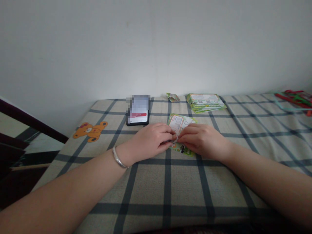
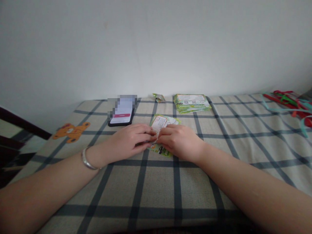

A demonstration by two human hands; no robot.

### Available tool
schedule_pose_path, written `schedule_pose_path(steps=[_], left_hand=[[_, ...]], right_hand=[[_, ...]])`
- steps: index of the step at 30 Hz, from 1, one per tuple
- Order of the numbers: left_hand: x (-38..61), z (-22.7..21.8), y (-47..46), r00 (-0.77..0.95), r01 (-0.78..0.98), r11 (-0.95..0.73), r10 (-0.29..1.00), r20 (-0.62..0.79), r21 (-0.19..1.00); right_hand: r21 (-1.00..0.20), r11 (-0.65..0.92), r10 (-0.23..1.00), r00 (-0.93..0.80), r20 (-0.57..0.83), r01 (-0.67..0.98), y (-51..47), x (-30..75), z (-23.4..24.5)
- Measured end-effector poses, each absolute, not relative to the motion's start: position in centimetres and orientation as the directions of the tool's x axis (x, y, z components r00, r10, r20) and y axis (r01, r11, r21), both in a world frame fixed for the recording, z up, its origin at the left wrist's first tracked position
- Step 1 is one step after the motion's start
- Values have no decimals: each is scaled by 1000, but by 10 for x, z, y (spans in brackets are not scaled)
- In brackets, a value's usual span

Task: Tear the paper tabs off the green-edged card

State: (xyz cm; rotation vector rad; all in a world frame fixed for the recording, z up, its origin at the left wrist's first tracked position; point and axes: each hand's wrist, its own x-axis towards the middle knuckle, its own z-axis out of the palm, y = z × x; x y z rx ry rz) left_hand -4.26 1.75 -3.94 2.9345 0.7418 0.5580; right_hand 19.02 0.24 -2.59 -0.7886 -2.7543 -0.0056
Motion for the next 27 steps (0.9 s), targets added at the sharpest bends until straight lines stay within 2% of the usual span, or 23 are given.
schedule_pose_path(steps=[3, 6, 8, 10, 14, 27], left_hand=[[-43, -40, 18, 814, 451, -888, 449, 370, 84], [-43, -39, 18, 834, 407, -913, 361, 417, -25], [-42, -37, 16, 859, 373, -924, 308, 409, -86], [-41, -34, 15, 865, 380, -918, 310, 394, -113], [-40, -31, 12, 871, 390, -914, 326, 368, -114], [-39, -30, 13, 887, 391, -915, 347, 306, -95]], right_hand=[[-85, 847, 527, -807, 265, 525, 3, 189, -27], [-109, 851, 523, -808, 270, 514, 5, 190, -28], [-119, 853, 520, -810, 273, 507, 7, 190, -29], [-119, 856, 515, -814, 269, 503, 7, 190, -28], [-97, 852, 522, -819, 239, 515, 6, 190, -26], [83, 811, 560, -809, 181, 580, 3, 190, -21]])
